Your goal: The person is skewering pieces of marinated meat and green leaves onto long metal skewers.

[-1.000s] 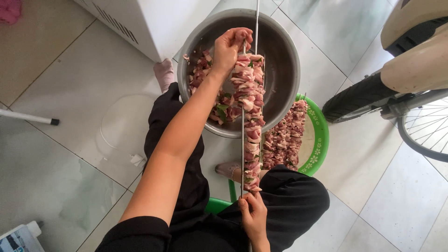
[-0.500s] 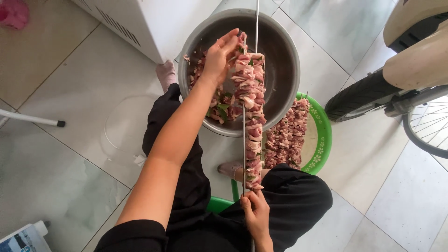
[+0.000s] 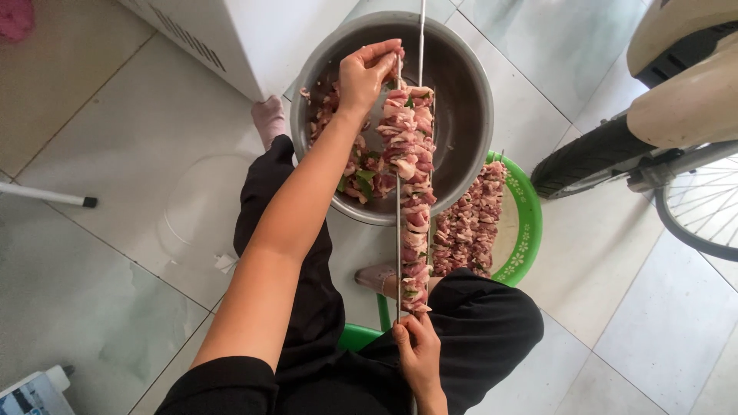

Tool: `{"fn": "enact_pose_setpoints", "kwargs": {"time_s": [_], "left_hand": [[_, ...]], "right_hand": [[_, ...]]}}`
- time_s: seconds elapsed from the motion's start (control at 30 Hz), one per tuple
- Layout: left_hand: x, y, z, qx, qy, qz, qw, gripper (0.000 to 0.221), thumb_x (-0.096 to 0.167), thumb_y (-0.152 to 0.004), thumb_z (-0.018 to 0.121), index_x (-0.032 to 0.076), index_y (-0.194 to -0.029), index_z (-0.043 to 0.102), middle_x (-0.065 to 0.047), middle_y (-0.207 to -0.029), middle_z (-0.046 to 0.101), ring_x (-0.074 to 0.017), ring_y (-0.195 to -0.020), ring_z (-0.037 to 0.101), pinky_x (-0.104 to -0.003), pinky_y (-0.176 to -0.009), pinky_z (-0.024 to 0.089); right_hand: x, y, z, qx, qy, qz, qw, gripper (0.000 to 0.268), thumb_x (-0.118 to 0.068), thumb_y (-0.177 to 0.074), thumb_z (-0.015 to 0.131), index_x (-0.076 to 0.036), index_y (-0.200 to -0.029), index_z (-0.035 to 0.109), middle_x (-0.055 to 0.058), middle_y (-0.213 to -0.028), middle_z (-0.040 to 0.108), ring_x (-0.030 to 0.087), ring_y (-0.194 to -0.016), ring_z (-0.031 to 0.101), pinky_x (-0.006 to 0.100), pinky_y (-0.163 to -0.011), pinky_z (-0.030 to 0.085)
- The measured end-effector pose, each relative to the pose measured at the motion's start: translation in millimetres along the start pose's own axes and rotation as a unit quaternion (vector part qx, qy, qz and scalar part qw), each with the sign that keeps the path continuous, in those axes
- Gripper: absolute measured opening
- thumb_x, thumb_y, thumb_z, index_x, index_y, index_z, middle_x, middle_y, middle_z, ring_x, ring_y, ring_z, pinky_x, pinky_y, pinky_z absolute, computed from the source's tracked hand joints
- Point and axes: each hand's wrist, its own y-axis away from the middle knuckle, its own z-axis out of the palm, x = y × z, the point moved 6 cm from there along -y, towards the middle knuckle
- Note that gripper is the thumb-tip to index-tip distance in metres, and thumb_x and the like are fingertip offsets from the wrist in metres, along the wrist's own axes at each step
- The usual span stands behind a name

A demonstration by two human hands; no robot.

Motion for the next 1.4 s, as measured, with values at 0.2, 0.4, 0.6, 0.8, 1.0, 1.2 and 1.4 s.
{"fn": "enact_pose_setpoints", "kwargs": {"time_s": [0.2,0.4,0.6,0.8,1.0,1.2,1.4], "left_hand": [[24.5,6.8,13.2,-0.032,-0.023,0.094,0.995,0.018,-0.001,-0.101,0.064,-0.002,-0.113,0.076,-0.011,-0.099,0.079,-0.0126,-0.084,0.074,-0.026,-0.078,0.063],[44.7,38.8,24.9,-0.040,-0.140,-0.027,0.989,0.019,-0.003,-0.096,0.060,0.002,-0.097,0.078,-0.004,-0.090,0.079,-0.0127,-0.082,0.076,-0.027,-0.073,0.064],[-16.0,34.5,-13.0,0.061,-0.103,-0.112,0.986,0.018,0.026,-0.102,0.056,0.010,-0.110,0.061,-0.001,-0.107,0.066,-0.0171,-0.095,0.069,-0.030,-0.074,0.065],[-54.1,40.2,-36.3,-0.002,-0.224,-0.092,0.970,0.040,0.042,-0.104,0.047,0.009,-0.108,0.070,0.003,-0.098,0.072,-0.0090,-0.090,0.065,-0.023,-0.080,0.048],[-60.8,149.6,-36.1,0.032,-0.115,-0.117,0.986,0.041,0.040,-0.109,0.050,0.003,-0.112,0.069,0.002,-0.091,0.060,-0.0093,-0.078,0.053,-0.027,-0.070,0.046],[-23.2,296.5,-1.6,0.025,-0.026,-0.200,0.979,0.039,0.040,-0.109,0.047,0.004,-0.113,0.064,0.002,-0.101,0.066,-0.0084,-0.089,0.061,-0.026,-0.084,0.051],[-29.1,332.7,-1.4,0.000,-0.001,-0.190,0.982,0.041,0.041,-0.113,0.045,0.004,-0.107,0.063,-0.001,-0.099,0.064,-0.0097,-0.090,0.059,-0.026,-0.086,0.050]], "right_hand": [[0.5,-0.6,0.8,-0.002,0.010,0.016,1.000,0.028,-0.024,-0.096,0.066,-0.001,-0.081,0.064,0.011,-0.087,0.058,0.023,-0.074,0.059,0.032,-0.067,0.048],[3.5,-1.8,-1.6,0.001,-0.008,0.023,1.000,0.024,-0.020,-0.094,0.067,-0.001,-0.081,0.064,0.010,-0.089,0.061,0.022,-0.073,0.060,0.031,-0.067,0.049],[8.7,-2.7,10.3,-0.005,0.018,0.069,0.997,0.012,-0.013,-0.087,0.072,-0.002,-0.090,0.067,0.009,-0.101,0.057,0.019,-0.072,0.060,0.030,-0.065,0.051],[11.8,-0.8,13.1,-0.025,-0.001,0.092,0.995,0.010,-0.011,-0.089,0.072,-0.004,-0.090,0.066,0.011,-0.100,0.054,0.023,-0.071,0.058,0.032,-0.065,0.051],[15.9,4.3,12.3,0.017,0.042,0.003,0.999,0.008,-0.011,-0.089,0.072,-0.006,-0.091,0.066,0.015,-0.102,0.055,0.030,-0.084,0.061,0.037,-0.072,0.052],[13.9,6.5,9.1,0.012,0.038,0.013,0.999,0.011,-0.013,-0.090,0.073,-0.005,-0.094,0.067,0.016,-0.105,0.056,0.032,-0.085,0.062,0.038,-0.074,0.051],[7.2,8.1,8.1,0.026,0.020,-0.032,0.999,0.014,-0.013,-0.089,0.076,-0.004,-0.095,0.067,0.015,-0.109,0.056,0.032,-0.094,0.062,0.037,-0.077,0.052]]}}
